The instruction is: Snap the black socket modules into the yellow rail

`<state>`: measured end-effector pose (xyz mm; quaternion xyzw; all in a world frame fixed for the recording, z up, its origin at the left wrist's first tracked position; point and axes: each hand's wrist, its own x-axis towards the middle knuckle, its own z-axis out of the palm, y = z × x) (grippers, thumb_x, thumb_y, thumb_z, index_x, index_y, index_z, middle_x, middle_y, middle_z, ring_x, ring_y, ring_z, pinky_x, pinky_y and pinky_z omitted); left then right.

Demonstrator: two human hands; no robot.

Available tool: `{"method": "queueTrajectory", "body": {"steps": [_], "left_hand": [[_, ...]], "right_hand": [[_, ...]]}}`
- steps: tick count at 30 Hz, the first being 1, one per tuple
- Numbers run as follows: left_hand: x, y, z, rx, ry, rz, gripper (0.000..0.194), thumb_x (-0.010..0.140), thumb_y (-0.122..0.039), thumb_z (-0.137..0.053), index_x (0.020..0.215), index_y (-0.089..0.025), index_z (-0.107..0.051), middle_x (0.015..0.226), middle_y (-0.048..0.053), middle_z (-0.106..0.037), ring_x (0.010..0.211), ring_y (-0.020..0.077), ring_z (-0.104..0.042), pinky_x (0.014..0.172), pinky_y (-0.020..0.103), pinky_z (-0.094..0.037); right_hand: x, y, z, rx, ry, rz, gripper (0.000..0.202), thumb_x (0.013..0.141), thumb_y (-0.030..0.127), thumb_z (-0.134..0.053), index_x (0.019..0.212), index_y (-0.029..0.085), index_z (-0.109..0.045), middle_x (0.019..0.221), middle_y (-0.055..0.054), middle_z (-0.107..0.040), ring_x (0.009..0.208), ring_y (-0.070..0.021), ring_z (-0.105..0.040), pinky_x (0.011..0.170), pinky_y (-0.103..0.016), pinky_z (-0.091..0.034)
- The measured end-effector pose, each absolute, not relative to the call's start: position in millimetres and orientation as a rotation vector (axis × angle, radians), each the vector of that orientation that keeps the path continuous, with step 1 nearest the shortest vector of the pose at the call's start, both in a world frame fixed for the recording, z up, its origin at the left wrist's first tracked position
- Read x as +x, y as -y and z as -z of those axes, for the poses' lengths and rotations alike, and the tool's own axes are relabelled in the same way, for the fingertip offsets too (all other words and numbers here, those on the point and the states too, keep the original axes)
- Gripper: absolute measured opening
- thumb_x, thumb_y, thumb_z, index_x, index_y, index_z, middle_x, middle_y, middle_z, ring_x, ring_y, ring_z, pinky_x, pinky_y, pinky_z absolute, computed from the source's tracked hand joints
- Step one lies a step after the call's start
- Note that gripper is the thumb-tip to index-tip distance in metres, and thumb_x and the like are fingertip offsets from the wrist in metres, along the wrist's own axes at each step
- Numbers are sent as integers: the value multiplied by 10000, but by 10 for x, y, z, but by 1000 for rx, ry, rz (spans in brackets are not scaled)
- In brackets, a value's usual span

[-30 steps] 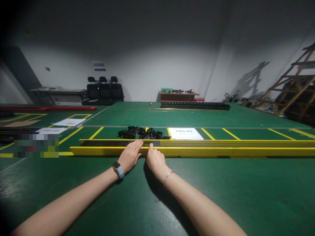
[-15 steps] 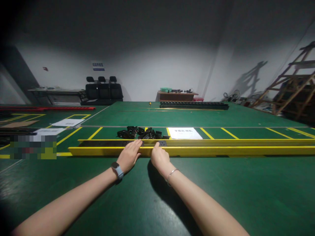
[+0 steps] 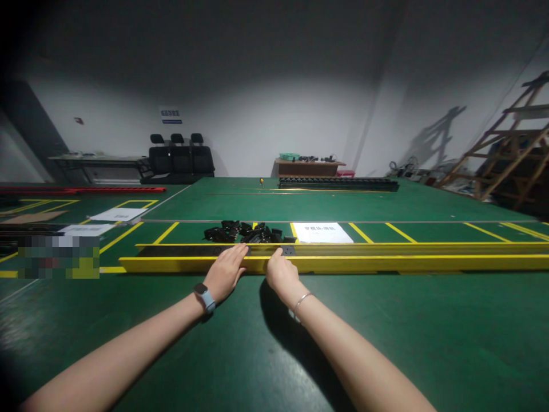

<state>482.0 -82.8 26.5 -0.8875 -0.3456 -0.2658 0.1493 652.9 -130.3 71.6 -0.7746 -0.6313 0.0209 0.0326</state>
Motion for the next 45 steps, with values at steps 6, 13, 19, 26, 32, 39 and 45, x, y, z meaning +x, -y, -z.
{"method": "queueTrajectory", "body": {"steps": [6, 13, 19, 26, 32, 39, 45], "left_hand": [[4816, 833, -272, -2556, 993, 766, 515, 855, -187, -469, 1351, -96, -363, 1392, 143, -437, 1306, 233, -373, 1087, 404, -311], [4804, 839, -262, -2524, 1043, 939, 443, 841, -235, -516, 1261, -111, -448, 1292, 174, -523, 1228, 278, -463, 1014, 478, -392], [4786, 827, -273, -2571, 1039, 976, 422, 838, -186, -516, 1255, -140, -471, 1288, 134, -539, 1210, 251, -478, 1010, 452, -402], [4790, 848, -314, -2645, 987, 925, 493, 835, -128, -476, 1321, -186, -410, 1337, 83, -511, 1238, 211, -439, 1024, 414, -372], [4793, 851, -267, -2441, 1206, 1035, 610, 774, -281, -567, 1318, -95, -364, 1341, 181, -458, 1282, 310, -376, 1054, 500, -311], [4816, 809, -202, -2382, 1303, 952, 620, 735, -317, -589, 1265, -46, -417, 1318, 214, -472, 1256, 331, -399, 1046, 485, -310], [4826, 849, -243, -2366, 1299, 918, 626, 748, -346, -575, 1267, -28, -427, 1316, 219, -475, 1259, 325, -397, 1054, 474, -300]], "right_hand": [[6649, 1244, -680, -2389, 1845, -84, 351, 842, 45, -348, 1174, -47, -416, 978, -304, -617, 939, -314, -650, 763, -401, -497], [6595, 1217, -773, -2214, 1852, -323, 377, 901, 209, -367, 1219, 7, -357, 897, -211, -661, 776, -234, -678, 657, -291, -503], [6437, 1238, -724, -1830, 1793, -832, 477, 871, 210, -322, 1333, 147, -221, 600, 14, -614, 359, -112, -497, 397, -192, -399], [6370, 1257, -610, -1684, 1813, -703, 493, 852, 169, -357, 1336, 154, -267, 653, 4, -620, 453, -103, -528, 511, -195, -437], [6305, 1294, -528, -1528, 2053, -423, 500, 850, 159, -419, 1341, 213, -345, 803, -53, -670, 679, -154, -626, 661, -228, -434], [6199, 1286, -562, -1702, 2181, -302, 505, 893, 196, -382, 1385, 254, -288, 937, -83, -683, 820, -186, -657, 693, -241, -419], [6233, 1344, -621, -1922, 2197, -36, 424, 894, 198, -352, 1316, 231, -338, 890, -108, -681, 814, -244, -660, 651, -287, -424]]}}
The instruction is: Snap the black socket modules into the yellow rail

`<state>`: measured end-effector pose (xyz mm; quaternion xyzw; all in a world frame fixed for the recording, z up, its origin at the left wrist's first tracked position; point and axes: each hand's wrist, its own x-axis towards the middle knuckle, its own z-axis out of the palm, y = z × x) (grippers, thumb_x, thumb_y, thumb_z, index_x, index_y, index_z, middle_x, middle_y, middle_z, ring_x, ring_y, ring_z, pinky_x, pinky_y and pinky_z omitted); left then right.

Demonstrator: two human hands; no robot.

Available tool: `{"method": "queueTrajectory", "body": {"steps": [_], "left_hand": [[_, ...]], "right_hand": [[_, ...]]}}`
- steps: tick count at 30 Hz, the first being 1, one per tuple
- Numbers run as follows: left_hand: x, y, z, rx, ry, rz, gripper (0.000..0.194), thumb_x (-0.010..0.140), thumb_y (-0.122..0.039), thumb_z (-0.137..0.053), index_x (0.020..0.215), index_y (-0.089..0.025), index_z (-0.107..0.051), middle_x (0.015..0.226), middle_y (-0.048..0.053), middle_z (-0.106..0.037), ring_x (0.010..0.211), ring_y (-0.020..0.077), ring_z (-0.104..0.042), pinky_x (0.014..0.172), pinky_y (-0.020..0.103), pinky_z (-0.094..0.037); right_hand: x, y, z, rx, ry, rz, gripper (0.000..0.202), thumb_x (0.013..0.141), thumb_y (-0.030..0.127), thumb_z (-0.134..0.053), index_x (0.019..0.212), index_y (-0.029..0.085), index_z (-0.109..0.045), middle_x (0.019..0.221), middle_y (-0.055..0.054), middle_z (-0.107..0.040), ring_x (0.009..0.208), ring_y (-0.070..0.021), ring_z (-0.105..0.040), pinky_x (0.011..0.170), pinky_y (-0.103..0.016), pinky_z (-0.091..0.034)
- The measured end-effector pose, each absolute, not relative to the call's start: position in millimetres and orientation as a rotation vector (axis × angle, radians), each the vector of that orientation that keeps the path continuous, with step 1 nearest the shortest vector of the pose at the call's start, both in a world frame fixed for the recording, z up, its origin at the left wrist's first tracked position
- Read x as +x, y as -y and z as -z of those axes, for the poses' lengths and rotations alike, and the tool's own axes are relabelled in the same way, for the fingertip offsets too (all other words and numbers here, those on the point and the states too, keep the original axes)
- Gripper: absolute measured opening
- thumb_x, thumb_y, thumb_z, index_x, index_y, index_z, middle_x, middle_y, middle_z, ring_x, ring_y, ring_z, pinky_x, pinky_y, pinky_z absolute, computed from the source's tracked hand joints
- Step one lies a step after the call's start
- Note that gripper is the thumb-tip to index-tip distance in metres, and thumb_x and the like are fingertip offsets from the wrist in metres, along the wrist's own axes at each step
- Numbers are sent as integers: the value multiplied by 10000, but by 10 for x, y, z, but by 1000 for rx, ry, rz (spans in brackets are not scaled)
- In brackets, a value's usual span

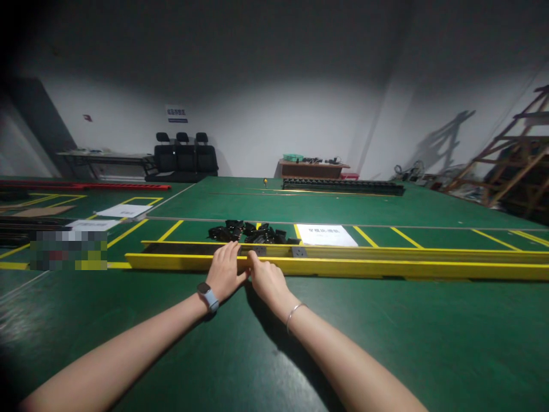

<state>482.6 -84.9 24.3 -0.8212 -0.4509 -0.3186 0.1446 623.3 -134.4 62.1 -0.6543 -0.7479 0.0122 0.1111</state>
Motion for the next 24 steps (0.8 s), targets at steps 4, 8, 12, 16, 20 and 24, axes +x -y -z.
{"method": "queueTrajectory", "body": {"steps": [4, 8, 12, 16, 20, 24], "left_hand": [[4826, 851, -249, -2363, 1290, 893, 617, 759, -352, -568, 1264, -24, -431, 1323, 226, -469, 1258, 326, -396, 1050, 479, -303], [4822, 840, -237, -2357, 1289, 876, 617, 771, -370, -555, 1264, -20, -434, 1325, 229, -466, 1258, 327, -395, 1051, 479, -300], [4824, 839, -237, -2344, 1285, 876, 615, 783, -387, -539, 1264, -18, -435, 1322, 230, -469, 1257, 328, -397, 1051, 478, -299], [4830, 842, -242, -2332, 1282, 884, 615, 787, -400, -533, 1259, -16, -438, 1308, 233, -480, 1247, 331, -407, 1041, 481, -310], [4825, 836, -234, -2331, 1263, 902, 608, 787, -402, -531, 1260, -31, -436, 1300, 229, -487, 1241, 331, -415, 1033, 487, -319], [4820, 838, -229, -2331, 1250, 900, 616, 783, -396, -541, 1258, -22, -425, 1294, 238, -485, 1235, 330, -420, 1033, 487, -325]], "right_hand": [[6256, 1363, -616, -1918, 2214, -18, 415, 903, 207, -338, 1316, 244, -327, 882, -102, -682, 800, -246, -663, 634, -285, -421], [6248, 1351, -609, -1926, 2209, -81, 415, 899, 202, -335, 1313, 235, -326, 906, -108, -677, 834, -244, -662, 661, -290, -429], [6223, 1362, -623, -1982, 2182, -78, 423, 898, 179, -328, 1320, 182, -294, 900, -128, -674, 823, -252, -663, 674, -310, -445], [6210, 1393, -641, -2073, 2155, 1, 379, 905, 174, -333, 1282, 147, -317, 914, -149, -667, 836, -253, -663, 698, -320, -461], [6223, 1413, -647, -2107, 2138, 94, 350, 901, 158, -342, 1250, 139, -349, 869, -137, -669, 813, -253, -671, 668, -314, -479], [6248, 1402, -650, -2157, 2099, 137, 374, 884, 127, -354, 1259, 121, -352, 859, -136, -673, 802, -254, -675, 652, -306, -490]]}}
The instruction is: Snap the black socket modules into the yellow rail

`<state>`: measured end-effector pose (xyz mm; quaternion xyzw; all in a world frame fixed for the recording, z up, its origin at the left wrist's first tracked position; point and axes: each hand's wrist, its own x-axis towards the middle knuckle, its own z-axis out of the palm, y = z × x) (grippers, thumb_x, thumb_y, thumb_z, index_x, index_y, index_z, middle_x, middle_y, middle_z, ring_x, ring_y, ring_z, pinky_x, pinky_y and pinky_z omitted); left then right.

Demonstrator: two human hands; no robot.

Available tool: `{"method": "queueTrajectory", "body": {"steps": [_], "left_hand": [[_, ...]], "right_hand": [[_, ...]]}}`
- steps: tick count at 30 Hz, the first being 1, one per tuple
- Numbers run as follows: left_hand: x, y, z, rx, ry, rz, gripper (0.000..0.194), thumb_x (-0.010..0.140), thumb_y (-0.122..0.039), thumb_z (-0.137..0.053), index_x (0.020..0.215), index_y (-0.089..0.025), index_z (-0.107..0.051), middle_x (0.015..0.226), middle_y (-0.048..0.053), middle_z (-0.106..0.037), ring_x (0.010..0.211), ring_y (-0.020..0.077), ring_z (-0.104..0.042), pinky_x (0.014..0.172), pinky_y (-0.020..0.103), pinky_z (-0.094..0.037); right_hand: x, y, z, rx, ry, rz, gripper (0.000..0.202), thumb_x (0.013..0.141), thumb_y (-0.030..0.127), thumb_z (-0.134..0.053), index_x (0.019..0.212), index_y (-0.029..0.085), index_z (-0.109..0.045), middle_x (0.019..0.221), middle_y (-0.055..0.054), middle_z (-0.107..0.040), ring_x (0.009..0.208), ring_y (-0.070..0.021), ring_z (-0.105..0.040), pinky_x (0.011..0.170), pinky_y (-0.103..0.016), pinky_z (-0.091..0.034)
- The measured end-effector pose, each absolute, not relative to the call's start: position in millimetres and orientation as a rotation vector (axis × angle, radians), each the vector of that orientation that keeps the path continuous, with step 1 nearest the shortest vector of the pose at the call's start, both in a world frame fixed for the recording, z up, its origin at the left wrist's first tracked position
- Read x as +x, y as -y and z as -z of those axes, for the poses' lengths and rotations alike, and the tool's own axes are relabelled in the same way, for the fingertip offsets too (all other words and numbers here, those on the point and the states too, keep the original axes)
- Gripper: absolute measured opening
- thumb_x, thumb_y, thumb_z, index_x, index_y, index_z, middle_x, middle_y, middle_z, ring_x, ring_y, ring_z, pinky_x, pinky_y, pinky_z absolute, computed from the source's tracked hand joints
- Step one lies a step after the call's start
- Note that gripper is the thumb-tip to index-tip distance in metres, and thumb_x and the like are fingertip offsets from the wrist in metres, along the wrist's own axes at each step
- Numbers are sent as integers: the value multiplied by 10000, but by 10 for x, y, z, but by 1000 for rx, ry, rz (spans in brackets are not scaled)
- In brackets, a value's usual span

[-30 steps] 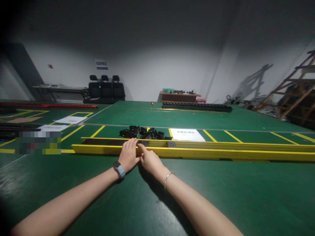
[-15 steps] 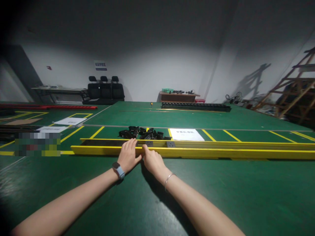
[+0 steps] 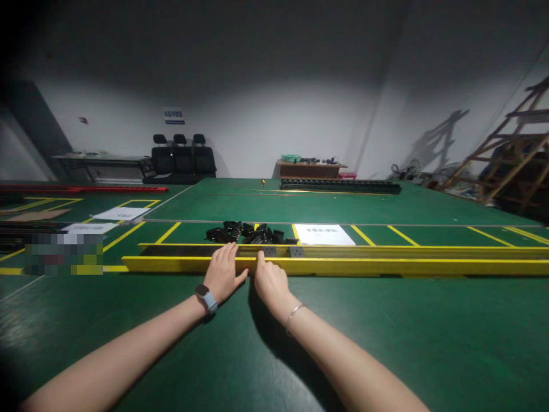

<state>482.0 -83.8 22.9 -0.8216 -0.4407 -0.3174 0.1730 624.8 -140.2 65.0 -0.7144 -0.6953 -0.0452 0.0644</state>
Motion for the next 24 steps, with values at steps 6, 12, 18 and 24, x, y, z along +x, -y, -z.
{"method": "queueTrajectory", "body": {"steps": [6, 12, 18, 24], "left_hand": [[4826, 847, -226, -2301, 1282, 927, 598, 762, -402, -577, 1193, -7, -455, 1232, 254, -507, 1189, 334, -454, 1010, 479, -363], [4813, 856, -234, -2274, 1236, 852, 550, 795, -380, -570, 1186, -5, -469, 1207, 247, -530, 1161, 339, -477, 996, 490, -375], [4806, 872, -271, -2308, 1226, 801, 513, 808, -344, -575, 1194, -20, -485, 1212, 235, -547, 1161, 327, -493, 1013, 490, -361], [4797, 838, -276, -2438, 1106, 802, 435, 838, -241, -522, 1232, -65, -475, 1253, 190, -545, 1202, 288, -475, 1042, 478, -336]], "right_hand": [[6275, 1392, -682, -2231, 2047, 115, 388, 891, 119, -320, 1274, 72, -347, 893, -178, -668, 834, -257, -674, 679, -318, -496], [6326, 1363, -698, -2298, 1960, 119, 377, 898, 147, -326, 1251, 23, -367, 899, -225, -655, 828, -274, -678, 692, -342, -497], [6349, 1330, -677, -2317, 1936, 79, 379, 897, 169, -348, 1239, 7, -367, 896, -238, -651, 843, -273, -675, 698, -334, -500], [6308, 1303, -622, -2216, 1991, -5, 520, 895, 229, -392, 1348, 30, -231, 969, -226, -644, 907, -272, -656, 744, -342, -480]]}}
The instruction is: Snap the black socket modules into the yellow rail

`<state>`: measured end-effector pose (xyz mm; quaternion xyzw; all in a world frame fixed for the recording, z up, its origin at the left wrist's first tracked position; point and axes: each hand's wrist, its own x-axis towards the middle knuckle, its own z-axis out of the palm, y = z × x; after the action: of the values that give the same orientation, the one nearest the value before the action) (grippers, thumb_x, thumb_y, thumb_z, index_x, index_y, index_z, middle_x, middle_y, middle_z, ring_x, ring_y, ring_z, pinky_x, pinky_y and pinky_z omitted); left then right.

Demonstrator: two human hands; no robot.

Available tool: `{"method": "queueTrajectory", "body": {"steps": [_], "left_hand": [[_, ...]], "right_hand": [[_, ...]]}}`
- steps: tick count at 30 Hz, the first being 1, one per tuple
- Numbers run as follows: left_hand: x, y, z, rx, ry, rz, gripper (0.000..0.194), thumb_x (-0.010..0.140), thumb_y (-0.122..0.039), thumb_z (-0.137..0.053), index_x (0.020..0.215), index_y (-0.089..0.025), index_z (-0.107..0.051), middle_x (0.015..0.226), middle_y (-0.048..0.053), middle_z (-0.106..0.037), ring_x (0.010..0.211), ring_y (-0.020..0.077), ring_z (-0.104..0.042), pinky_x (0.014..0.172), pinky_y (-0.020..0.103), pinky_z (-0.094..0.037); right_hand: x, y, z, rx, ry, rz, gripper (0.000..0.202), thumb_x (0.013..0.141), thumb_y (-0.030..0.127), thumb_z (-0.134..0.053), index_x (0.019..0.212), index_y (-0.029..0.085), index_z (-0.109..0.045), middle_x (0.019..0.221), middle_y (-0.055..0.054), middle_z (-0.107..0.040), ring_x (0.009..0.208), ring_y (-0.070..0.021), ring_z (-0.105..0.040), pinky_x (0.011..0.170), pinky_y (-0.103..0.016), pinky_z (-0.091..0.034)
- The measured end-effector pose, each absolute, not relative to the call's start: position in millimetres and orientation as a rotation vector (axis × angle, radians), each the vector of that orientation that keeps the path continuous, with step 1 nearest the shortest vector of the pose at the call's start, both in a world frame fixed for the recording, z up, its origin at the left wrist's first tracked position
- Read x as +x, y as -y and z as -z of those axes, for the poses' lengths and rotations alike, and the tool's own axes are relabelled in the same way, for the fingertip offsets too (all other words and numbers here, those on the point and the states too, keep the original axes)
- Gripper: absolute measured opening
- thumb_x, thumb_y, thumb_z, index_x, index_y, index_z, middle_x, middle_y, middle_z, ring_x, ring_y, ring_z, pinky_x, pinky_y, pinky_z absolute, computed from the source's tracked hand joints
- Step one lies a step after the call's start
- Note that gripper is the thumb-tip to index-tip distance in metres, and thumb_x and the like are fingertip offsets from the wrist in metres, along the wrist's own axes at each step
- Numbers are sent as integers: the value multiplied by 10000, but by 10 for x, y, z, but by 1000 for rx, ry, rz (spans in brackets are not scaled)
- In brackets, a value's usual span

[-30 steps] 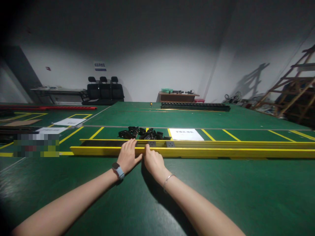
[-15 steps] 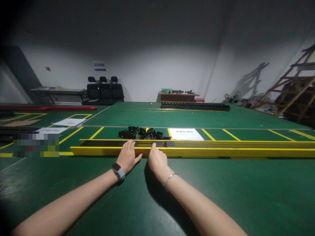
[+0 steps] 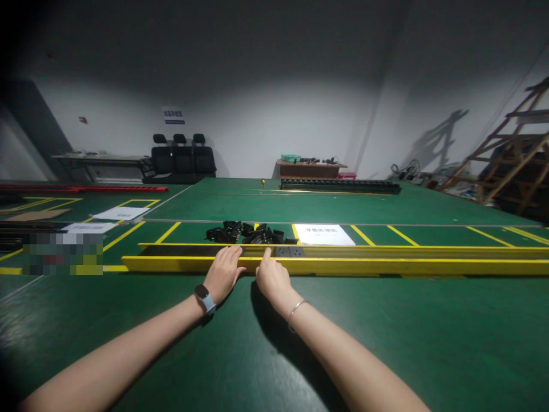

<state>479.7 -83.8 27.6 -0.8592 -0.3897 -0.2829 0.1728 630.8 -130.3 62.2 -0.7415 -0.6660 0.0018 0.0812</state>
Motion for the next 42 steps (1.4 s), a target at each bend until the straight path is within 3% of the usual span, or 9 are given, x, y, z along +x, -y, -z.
{"method": "queueTrajectory", "body": {"steps": [3, 6, 9, 11, 17, 22, 32, 42], "left_hand": [[4783, 826, -282, -2532, 992, 830, 436, 862, -215, -473, 1281, -100, -435, 1304, 151, -518, 1240, 244, -443, 1063, 434, -326], [4778, 833, -284, -2466, 1096, 942, 516, 858, -336, -497, 1299, -86, -401, 1308, 170, -496, 1239, 258, -428, 1060, 443, -321], [4780, 840, -278, -2281, 1321, 1020, 616, 794, -495, -553, 1193, -32, -471, 1175, 208, -547, 1153, 318, -465, 1034, 504, -312], [4779, 839, -275, -2240, 1382, 1009, 560, 792, -512, -547, 1101, -46, -525, 1080, 192, -579, 1085, 320, -495, 1015, 526, -310], [4782, 850, -308, -2434, 1207, 965, 323, 859, -323, -502, 1114, -130, -546, 1075, 129, -616, 1095, 273, -495, 1027, 508, -287], [4811, 907, -351, -2582, 1046, 897, 388, 873, -199, -427, 1258, -175, -471, 1214, 85, -580, 1173, 238, -445, 1060, 460, -270], [4797, 830, -235, -2264, 1383, 1004, 658, 764, -450, -580, 1260, -49, -420, 1290, 215, -466, 1235, 341, -378, 1051, 520, -268], [4782, 862, -244, -2204, 1419, 702, 673, 816, -464, -509, 1274, 22, -435, 1315, 289, -450, 1254, 365, -393, 1034, 502, -306]], "right_hand": [[6303, 1274, -564, -2080, 2057, -96, 592, 891, 221, -397, 1398, 52, -144, 991, -204, -647, 919, -261, -650, 761, -333, -463], [6318, 1254, -501, -1966, 2069, -176, 613, 887, 217, -398, 1415, 82, -117, 970, -172, -661, 888, -247, -654, 745, -310, -451], [6338, 1247, -461, -1930, 2032, -202, 613, 882, 216, -386, 1419, 93, -115, 913, -148, -673, 831, -249, -658, 701, -302, -444], [6344, 1247, -450, -1918, 2017, -207, 610, 879, 210, -378, 1419, 92, -119, 894, -141, -675, 812, -248, -657, 685, -297, -438], [6321, 1252, -452, -1871, 2001, -207, 597, 882, 219, -377, 1415, 104, -134, 888, -133, -678, 797, -236, -656, 673, -278, -426], [6295, 1275, -492, -1805, 2059, -231, 599, 883, 212, -390, 1416, 125, -131, 920, -127, -677, 822, -219, -655, 691, -260, -418], [6322, 1293, -531, -1779, 2170, -241, 482, 906, 209, -388, 1376, 259, -294, 912, -70, -683, 827, -185, -659, 676, -228, -408], [6261, 1309, -562, -1880, 2232, -117, 473, 894, 189, -371, 1356, 214, -273, 906, -99, -682, 836, -216, -661, 685, -274, -429]]}}
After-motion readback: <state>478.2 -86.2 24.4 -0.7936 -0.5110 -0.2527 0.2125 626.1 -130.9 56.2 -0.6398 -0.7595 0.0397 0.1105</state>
